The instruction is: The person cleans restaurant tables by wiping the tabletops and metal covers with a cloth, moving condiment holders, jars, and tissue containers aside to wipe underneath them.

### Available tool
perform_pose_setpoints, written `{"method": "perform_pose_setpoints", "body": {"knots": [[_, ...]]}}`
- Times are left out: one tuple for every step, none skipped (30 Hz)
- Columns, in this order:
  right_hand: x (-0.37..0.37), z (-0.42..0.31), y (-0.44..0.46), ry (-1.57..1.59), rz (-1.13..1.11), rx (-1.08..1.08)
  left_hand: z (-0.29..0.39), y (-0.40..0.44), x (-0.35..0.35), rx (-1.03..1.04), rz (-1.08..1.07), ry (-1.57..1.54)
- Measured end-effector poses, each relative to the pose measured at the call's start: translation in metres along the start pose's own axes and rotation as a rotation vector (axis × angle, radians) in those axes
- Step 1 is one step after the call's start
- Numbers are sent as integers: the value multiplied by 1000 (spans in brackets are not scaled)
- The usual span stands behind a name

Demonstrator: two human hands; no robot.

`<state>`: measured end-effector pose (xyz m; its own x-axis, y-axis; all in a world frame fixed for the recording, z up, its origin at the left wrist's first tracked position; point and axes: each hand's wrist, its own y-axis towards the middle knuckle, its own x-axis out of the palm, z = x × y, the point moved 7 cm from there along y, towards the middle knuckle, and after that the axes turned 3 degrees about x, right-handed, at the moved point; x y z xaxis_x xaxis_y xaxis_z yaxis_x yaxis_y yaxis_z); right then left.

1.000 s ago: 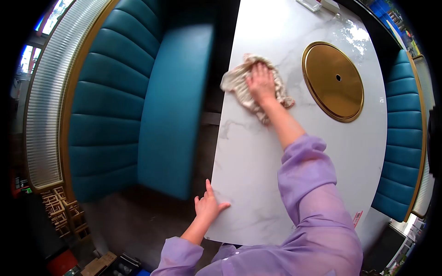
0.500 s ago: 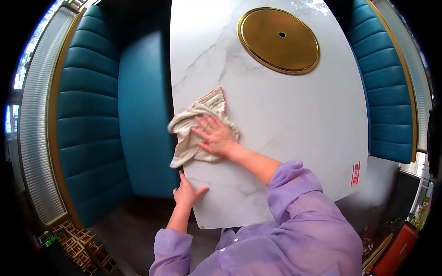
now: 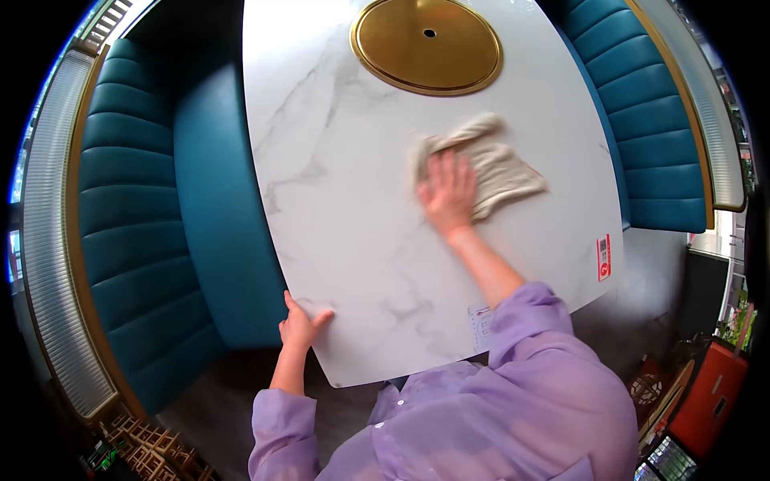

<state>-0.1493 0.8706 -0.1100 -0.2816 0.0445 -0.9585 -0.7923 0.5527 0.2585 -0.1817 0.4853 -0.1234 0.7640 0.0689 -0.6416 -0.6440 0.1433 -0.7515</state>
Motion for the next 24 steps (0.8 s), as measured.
{"method": "perform_pose_setpoints", "body": {"knots": [[-1, -60, -36, 151, -79, -127, -1, 1, -1, 3, 22, -10], [-2, -113, -74, 302, -144, -255, -3, 1, -1, -1, 50, 19], [-4, -157, -115, 410, -219, -369, -5, 2, 2, 1, 54, 24], [-12, -177, -142, 419, -184, -436, -6, 3, 6, 5, 33, 7], [-17, -191, -156, 430, -141, -499, -10, 5, 5, 11, 19, -5], [-19, -183, -153, 430, -141, -490, -16, 2, 7, 14, 15, 3], [-18, -164, -142, 447, -172, -484, -19, 0, 10, 55, 48, -69], [-17, -138, -132, 459, -207, -473, -24, -2, 13, 99, 71, -142], [-19, -99, -118, 372, -166, -378, -39, 2, 23, 216, 163, -209], [-22, -55, -107, 292, -123, -289, -49, -4, 28, 214, 158, -250], [-34, -3, -97, 168, -65, -169, -57, -12, 33, 208, 155, -293], [-38, 51, -94, 28, 8, -71, -62, -22, 39, 214, 156, -292], [-50, 106, -98, -82, 88, 56, -72, -33, 43, 163, 190, -289], [-53, 162, -110, -127, 133, 214, -85, -43, 47, 110, 225, -286], [-52, 212, -124, -181, 125, 355, -95, -52, 51, 109, 230, -284], [-57, 240, -136, -189, 121, 450, -107, -60, 62, 91, 188, -370], [-58, 255, -146, -197, 113, 540, -119, -69, 74, 67, 144, -459], [-56, 247, -149, -196, 104, 531, -124, -80, 82, 83, 168, -500], [-53, 230, -152, -238, 103, 523, -131, -90, 92, 75, 166, -502], [-48, 209, -156, -280, 107, 518, -133, -97, 100, 129, 172, -564], [-47, 174, -160, -247, 112, 431, -133, -104, 109, 187, 177, -629], [-51, 128, -166, -221, 92, 320, -135, -110, 117, 196, 212, -603], [-53, 75, -178, -156, 51, 187, -138, -115, 127, 194, 217, -608], [-56, 18, -197, -35, 9, 67, -141, -119, 134, 185, 243, -622]]}}
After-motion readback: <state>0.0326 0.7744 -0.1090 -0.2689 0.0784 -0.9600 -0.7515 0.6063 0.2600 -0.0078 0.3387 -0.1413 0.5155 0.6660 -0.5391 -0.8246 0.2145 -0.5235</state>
